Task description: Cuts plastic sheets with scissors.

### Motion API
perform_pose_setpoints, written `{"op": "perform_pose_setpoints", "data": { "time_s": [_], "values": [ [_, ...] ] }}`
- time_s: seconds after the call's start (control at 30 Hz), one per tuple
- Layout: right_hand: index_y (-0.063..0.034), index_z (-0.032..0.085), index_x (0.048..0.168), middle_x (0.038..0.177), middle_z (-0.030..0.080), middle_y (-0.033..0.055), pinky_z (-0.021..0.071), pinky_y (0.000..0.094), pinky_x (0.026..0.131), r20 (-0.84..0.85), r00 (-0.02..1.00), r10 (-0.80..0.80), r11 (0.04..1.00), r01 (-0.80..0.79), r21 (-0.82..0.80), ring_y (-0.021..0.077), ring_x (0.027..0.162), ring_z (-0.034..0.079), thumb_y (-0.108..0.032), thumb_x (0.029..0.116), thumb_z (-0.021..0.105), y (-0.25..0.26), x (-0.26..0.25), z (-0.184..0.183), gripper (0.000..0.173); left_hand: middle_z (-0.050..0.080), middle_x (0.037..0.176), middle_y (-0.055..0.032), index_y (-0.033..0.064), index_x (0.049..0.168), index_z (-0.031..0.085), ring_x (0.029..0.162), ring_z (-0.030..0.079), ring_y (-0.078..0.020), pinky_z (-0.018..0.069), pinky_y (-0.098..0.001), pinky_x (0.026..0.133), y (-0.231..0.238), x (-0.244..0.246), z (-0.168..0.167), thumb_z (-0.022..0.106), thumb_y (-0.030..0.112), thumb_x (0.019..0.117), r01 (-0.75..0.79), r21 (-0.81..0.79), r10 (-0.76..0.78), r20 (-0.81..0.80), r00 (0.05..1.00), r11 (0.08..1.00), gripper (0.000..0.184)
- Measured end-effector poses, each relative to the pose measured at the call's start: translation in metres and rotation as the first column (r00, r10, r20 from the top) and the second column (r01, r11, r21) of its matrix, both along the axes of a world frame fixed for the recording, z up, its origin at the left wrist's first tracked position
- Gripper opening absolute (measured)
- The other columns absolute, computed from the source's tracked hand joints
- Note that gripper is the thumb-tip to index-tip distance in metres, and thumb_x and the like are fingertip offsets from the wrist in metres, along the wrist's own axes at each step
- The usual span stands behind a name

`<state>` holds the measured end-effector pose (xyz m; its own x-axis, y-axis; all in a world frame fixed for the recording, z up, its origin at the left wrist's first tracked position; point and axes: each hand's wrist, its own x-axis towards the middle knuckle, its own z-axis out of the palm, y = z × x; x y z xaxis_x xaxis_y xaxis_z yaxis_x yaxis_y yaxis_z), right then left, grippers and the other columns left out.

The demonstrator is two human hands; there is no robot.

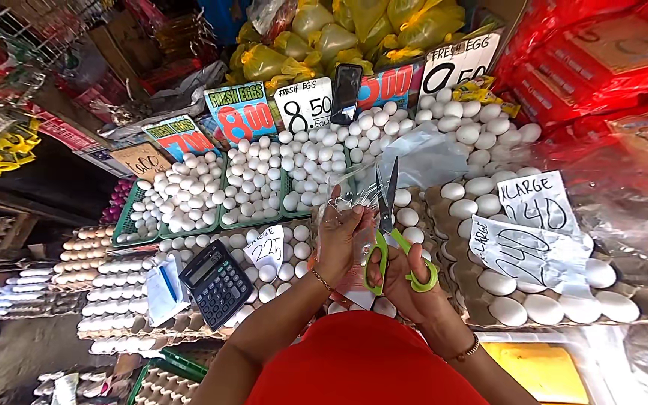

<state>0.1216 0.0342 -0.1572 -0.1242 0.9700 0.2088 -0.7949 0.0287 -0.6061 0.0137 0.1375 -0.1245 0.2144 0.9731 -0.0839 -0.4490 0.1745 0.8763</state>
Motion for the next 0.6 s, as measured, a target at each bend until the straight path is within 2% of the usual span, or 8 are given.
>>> {"op": "perform_pose_setpoints", "data": {
  "time_s": [0.13,0.2,0.23,0.27,0.3,0.4,0.5,0.6],
  "values": [
    [-0.0095,0.068,0.107,0.083,0.068,0.0012,0.0555,0.0241,0.073,0.004,1.000,-0.026,0.999,0.026,-0.018,0.0096,0.075,0.066,-0.069,0.0920,0.055,-0.001,0.001,0.002,0.063,0.071,0.092,-0.0126,0.0094,0.160,0.030,0.082,0.072,-0.0175,0.0607,-0.0301,0.082,-0.006,-0.004,-0.002,0.060,-0.005,0.0981,0.034,0.020,-0.033,-0.039,0.999,0.999,0.070],
    [-0.0101,0.068,0.106,0.082,0.068,0.0003,0.0556,0.0235,0.071,0.005,0.999,-0.054,0.998,0.054,-0.029,0.0088,0.074,0.066,-0.067,0.0926,0.056,-0.001,0.002,0.004,0.060,0.071,0.091,-0.0110,0.0034,0.155,0.035,0.082,0.073,-0.0168,0.0613,-0.0301,0.082,-0.011,-0.005,-0.003,0.060,-0.006,0.0976,0.042,0.040,-0.040,-0.046,0.998,0.998,0.064],
    [-0.0106,0.069,0.105,0.082,0.067,-0.0002,0.0555,0.0235,0.071,0.005,0.998,-0.065,0.997,0.065,-0.033,0.0085,0.073,0.066,-0.066,0.0931,0.056,-0.001,0.003,0.004,0.058,0.072,0.089,-0.0107,-0.0019,0.147,0.043,0.082,0.073,-0.0170,0.0617,-0.0307,0.081,-0.014,-0.005,-0.003,0.060,-0.007,0.0972,0.034,0.051,-0.032,-0.049,0.998,0.998,0.053],
    [-0.0108,0.069,0.104,0.080,0.067,-0.0004,0.0553,0.0234,0.070,0.006,0.997,-0.072,0.997,0.073,-0.040,0.0083,0.072,0.065,-0.064,0.0935,0.057,-0.001,0.003,0.005,0.056,0.073,0.085,-0.0099,-0.0051,0.128,0.052,0.080,0.074,-0.0170,0.0622,-0.0307,0.079,-0.016,-0.005,-0.002,0.061,-0.007,0.0965,0.020,0.053,-0.017,-0.059,0.998,0.998,0.033],
    [-0.0110,0.068,0.104,0.079,0.067,-0.0009,0.0553,0.0226,0.069,0.017,0.997,-0.080,0.996,0.081,-0.043,0.0077,0.070,0.065,-0.063,0.0939,0.058,-0.002,0.004,0.006,0.054,0.073,0.085,-0.0089,-0.0062,0.125,0.051,0.080,0.074,-0.0167,0.0622,-0.0301,0.080,-0.018,-0.006,-0.002,0.060,-0.007,0.0971,0.038,0.060,-0.034,-0.067,0.997,0.997,0.029],
    [-0.0083,0.067,0.102,0.077,0.066,0.0002,0.0555,0.0219,0.067,0.013,0.995,-0.099,0.993,0.099,-0.063,0.0081,0.067,0.065,-0.058,0.0944,0.061,-0.004,0.004,0.005,0.050,0.074,0.087,-0.0095,-0.0088,0.141,0.041,0.081,0.075,-0.0173,0.0625,-0.0307,0.082,-0.018,-0.010,-0.003,0.059,-0.007,0.0976,0.047,0.067,-0.043,-0.060,0.997,0.997,0.047],
    [-0.0091,0.067,0.100,0.073,0.065,-0.0002,0.0549,0.0201,0.063,0.024,0.994,-0.107,0.990,0.109,-0.085,0.0066,0.063,0.064,-0.055,0.0936,0.064,-0.008,0.004,0.006,0.047,0.074,0.088,-0.0087,-0.0051,0.153,0.031,0.083,0.075,-0.0169,0.0622,-0.0307,0.083,-0.018,-0.015,-0.004,0.059,-0.006,0.0980,0.051,0.077,-0.046,-0.072,0.996,0.996,0.062],
    [-0.0083,0.068,0.100,0.072,0.066,0.0001,0.0561,0.0209,0.062,0.011,0.995,-0.098,0.991,0.099,-0.086,0.0070,0.062,0.065,-0.052,0.0931,0.067,-0.012,0.006,0.005,0.044,0.074,0.089,-0.0067,-0.0052,0.152,0.032,0.083,0.075,-0.0161,0.0624,-0.0308,0.083,-0.019,-0.020,-0.006,0.057,-0.007,0.0979,0.056,0.098,-0.050,-0.061,0.997,0.994,0.060]
  ]
}}
